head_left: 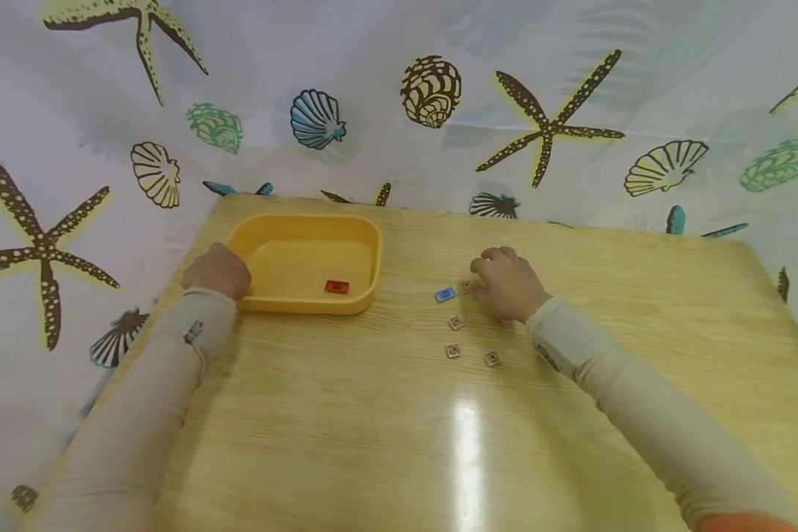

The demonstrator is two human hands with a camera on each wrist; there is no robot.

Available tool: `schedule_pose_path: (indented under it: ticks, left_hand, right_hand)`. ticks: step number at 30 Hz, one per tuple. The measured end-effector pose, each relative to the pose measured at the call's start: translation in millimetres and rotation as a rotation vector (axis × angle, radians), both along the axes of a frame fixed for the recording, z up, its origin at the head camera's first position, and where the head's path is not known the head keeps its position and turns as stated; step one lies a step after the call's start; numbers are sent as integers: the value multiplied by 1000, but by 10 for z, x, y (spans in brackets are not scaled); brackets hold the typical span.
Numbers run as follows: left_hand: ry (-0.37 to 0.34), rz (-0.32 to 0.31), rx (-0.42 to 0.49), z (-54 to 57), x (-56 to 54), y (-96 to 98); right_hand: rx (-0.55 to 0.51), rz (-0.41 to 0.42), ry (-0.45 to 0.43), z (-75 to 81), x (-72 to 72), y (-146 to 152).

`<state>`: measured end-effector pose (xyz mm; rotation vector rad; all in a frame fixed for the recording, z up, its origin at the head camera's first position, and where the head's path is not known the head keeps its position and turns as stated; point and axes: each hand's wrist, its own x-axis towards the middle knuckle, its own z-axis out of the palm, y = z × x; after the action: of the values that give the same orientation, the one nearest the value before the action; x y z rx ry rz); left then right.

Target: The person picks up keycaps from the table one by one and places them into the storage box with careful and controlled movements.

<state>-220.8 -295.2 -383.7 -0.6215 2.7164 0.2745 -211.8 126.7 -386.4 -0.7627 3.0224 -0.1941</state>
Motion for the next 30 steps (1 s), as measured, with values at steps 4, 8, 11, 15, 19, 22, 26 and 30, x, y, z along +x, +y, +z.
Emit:
schedule_pose_path:
  ticks: [4, 8, 11, 15, 19, 22, 26, 30]
  left_hand:
    - [-7, 1, -8, -16, 7, -14]
    - [-2, 9, -17, -23, 9, -10]
    - [12, 10, -21, -17, 16, -4]
    - [29, 0, -19, 7, 28, 18]
    - [37, 4, -13, 21, 39, 37]
    - [37, 9, -17, 24, 39, 50]
    - [26, 8, -30, 16, 30, 49]
    - [25, 6, -36, -6, 19, 26]
  right_hand:
    - [-37, 45, -28, -148, 55, 68]
    - [-55, 98, -27, -239, 89, 44]
    - [-62, 123, -24, -272, 96, -22]
    - [-56, 140, -35, -310, 86, -110]
    - [-44, 150, -40, -323, 73, -172]
    - [-33, 146, -39, -321, 63, -201]
    - [-15, 137, -42, -317, 50, -223]
    - [-18, 125, -54, -310, 47, -224]
